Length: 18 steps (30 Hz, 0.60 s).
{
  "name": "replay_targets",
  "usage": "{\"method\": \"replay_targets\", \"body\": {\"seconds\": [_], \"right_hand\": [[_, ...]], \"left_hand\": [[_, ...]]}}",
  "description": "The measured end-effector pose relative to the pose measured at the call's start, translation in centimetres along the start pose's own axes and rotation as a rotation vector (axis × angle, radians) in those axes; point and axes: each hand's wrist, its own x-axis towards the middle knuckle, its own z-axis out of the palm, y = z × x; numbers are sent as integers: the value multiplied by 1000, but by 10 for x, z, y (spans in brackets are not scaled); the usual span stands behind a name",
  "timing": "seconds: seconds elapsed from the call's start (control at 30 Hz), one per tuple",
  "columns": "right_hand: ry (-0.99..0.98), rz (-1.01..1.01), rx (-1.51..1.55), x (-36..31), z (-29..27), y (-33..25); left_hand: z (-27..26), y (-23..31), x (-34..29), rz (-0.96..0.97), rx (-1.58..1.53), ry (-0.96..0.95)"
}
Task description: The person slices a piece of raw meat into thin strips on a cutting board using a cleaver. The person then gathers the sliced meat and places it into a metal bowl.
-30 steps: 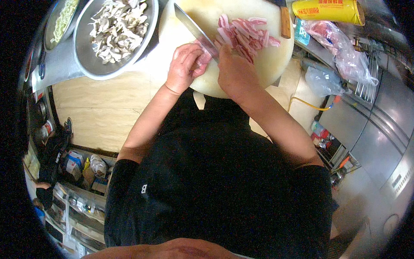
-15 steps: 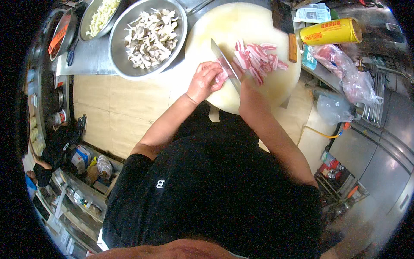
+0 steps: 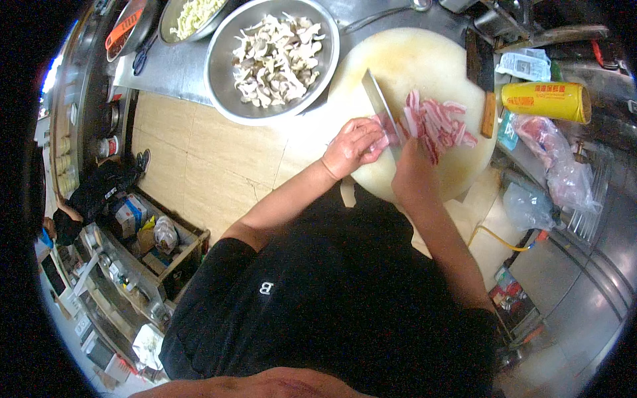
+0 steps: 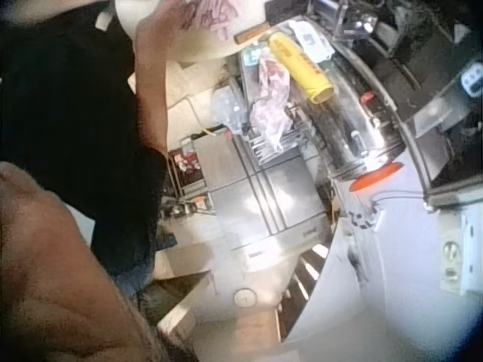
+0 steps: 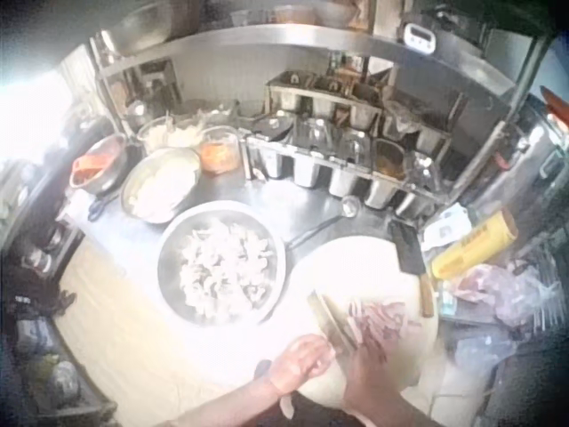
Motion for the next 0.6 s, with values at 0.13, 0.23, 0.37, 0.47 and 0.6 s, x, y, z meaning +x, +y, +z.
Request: {"method": "replay_targets", "body": {"seconds": [0.13, 0.23, 0.37, 0.47, 0.6], "right_hand": [[-212, 144, 97, 43, 1, -3], [-81, -13, 167, 43, -3, -4], [-182, 115, 76, -2, -11, 11], [-14, 5, 68, -12, -6, 19], [-69, 104, 58, 7, -3, 23]], "left_hand": [[0, -4, -3, 33, -1, -27], [-2, -4, -3, 63, 8, -31], [0, -6, 0, 107, 3, 18], [2, -6, -1, 94, -48, 28], [-1, -2, -3, 67, 61, -28]]}}
